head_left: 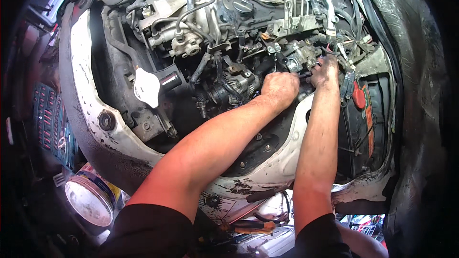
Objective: The person works inside an engine bay, picking a socket from a tool set, handling a spark plug or similar component, and using a ratchet to tighten it within the engine.
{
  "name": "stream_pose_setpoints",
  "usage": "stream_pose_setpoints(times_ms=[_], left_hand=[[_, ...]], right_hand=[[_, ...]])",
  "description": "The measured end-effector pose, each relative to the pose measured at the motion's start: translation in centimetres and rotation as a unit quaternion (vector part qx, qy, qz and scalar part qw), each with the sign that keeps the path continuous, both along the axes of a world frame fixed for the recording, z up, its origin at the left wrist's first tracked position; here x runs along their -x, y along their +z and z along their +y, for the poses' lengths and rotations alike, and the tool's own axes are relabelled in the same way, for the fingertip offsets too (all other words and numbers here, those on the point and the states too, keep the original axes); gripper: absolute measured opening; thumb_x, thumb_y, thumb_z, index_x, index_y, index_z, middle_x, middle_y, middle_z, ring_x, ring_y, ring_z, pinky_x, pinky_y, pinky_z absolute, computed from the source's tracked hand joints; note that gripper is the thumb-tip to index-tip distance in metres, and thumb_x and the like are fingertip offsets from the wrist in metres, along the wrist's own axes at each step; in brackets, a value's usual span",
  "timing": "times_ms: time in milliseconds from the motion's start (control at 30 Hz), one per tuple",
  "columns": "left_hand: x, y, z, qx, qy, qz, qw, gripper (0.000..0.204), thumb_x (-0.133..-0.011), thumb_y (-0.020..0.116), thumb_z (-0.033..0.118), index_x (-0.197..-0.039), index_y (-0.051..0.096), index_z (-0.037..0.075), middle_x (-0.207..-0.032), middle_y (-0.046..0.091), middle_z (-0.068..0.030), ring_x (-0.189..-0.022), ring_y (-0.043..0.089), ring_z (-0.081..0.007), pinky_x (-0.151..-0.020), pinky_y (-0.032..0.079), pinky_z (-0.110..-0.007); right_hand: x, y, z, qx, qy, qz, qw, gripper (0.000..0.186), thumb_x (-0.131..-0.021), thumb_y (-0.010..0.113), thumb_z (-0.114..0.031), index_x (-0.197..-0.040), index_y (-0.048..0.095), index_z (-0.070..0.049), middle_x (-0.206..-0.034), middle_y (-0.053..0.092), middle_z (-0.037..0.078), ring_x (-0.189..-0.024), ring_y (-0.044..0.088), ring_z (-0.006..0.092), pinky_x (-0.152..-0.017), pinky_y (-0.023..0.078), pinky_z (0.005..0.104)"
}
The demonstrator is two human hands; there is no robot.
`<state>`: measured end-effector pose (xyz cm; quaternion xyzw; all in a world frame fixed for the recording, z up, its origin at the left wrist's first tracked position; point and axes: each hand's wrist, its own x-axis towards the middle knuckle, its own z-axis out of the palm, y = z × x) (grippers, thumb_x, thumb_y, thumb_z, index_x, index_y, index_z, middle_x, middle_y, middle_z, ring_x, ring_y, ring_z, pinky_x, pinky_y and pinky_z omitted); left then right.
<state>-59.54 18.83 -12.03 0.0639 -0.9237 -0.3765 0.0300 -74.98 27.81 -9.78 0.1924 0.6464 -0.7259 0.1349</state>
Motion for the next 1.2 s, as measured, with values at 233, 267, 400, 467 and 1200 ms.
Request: stream_pose_setpoints(times_ms=[233, 267, 400, 467, 1200], left_hand=[[5.5, -1.6, 2.5, -0.104, 0.047, -0.041, 0.993, 0.033, -0.091, 0.058, 0.035, -0.102, 0.079, 0.012, -0.108, 0.076, -0.0135, -0.099, 0.073, -0.0274, -0.086, 0.056, -0.046], [6.5, -2.0, 3.3, -0.101, 0.081, -0.029, 0.991, 0.036, -0.092, 0.056, 0.037, -0.104, 0.079, 0.013, -0.11, 0.075, -0.0124, -0.101, 0.072, -0.0277, -0.091, 0.052, -0.047], [9.2, -3.0, 6.1, -0.08, 0.1, -0.019, 0.992, 0.028, -0.094, 0.056, 0.034, -0.097, 0.08, 0.021, -0.099, 0.076, -0.0015, -0.097, 0.072, -0.0191, -0.081, 0.052, -0.038], [9.9, -2.3, 6.6, -0.122, 0.147, -0.044, 0.981, 0.027, -0.093, 0.058, 0.032, -0.097, 0.081, 0.019, -0.101, 0.077, -0.0017, -0.099, 0.071, -0.02, -0.081, 0.051, -0.04], [3.3, -1.6, 2.6, -0.122, 0.053, -0.155, 0.979, 0.036, -0.09, 0.06, 0.04, -0.113, 0.077, 0.017, -0.12, 0.073, -0.0086, -0.112, 0.07, -0.025, -0.093, 0.055, -0.043]], right_hand=[[3.1, -1.4, 3.6, 0.041, 0.061, 0.009, 0.997, 0.064, -0.096, 0.057, -0.047, -0.143, 0.044, -0.005, -0.137, 0.048, 0.03, -0.124, 0.052, 0.0485, -0.105, 0.044, 0.0631], [3.0, -1.5, 3.6, 0.019, 0.103, 0.037, 0.994, 0.065, -0.095, 0.057, -0.047, -0.143, 0.045, -0.005, -0.137, 0.048, 0.03, -0.124, 0.052, 0.0484, -0.105, 0.044, 0.0633], [2.2, -1.0, 2.8, -0.038, 0.098, -0.004, 0.995, 0.066, -0.095, 0.058, -0.049, -0.142, 0.046, -0.005, -0.137, 0.049, 0.028, -0.123, 0.052, 0.0482, -0.104, 0.044, 0.0643], [1.4, -0.5, 2.5, -0.047, 0.1, 0.002, 0.994, 0.067, -0.094, 0.058, -0.05, -0.142, 0.047, -0.005, -0.138, 0.05, 0.028, -0.123, 0.052, 0.0481, -0.104, 0.044, 0.0648], [2.4, -1.6, 1.7, -0.02, 0.063, 0.007, 0.998, 0.082, -0.087, 0.063, -0.062, -0.142, 0.046, -0.004, -0.14, 0.053, 0.023, -0.125, 0.05, 0.0488, -0.104, 0.035, 0.0748]])
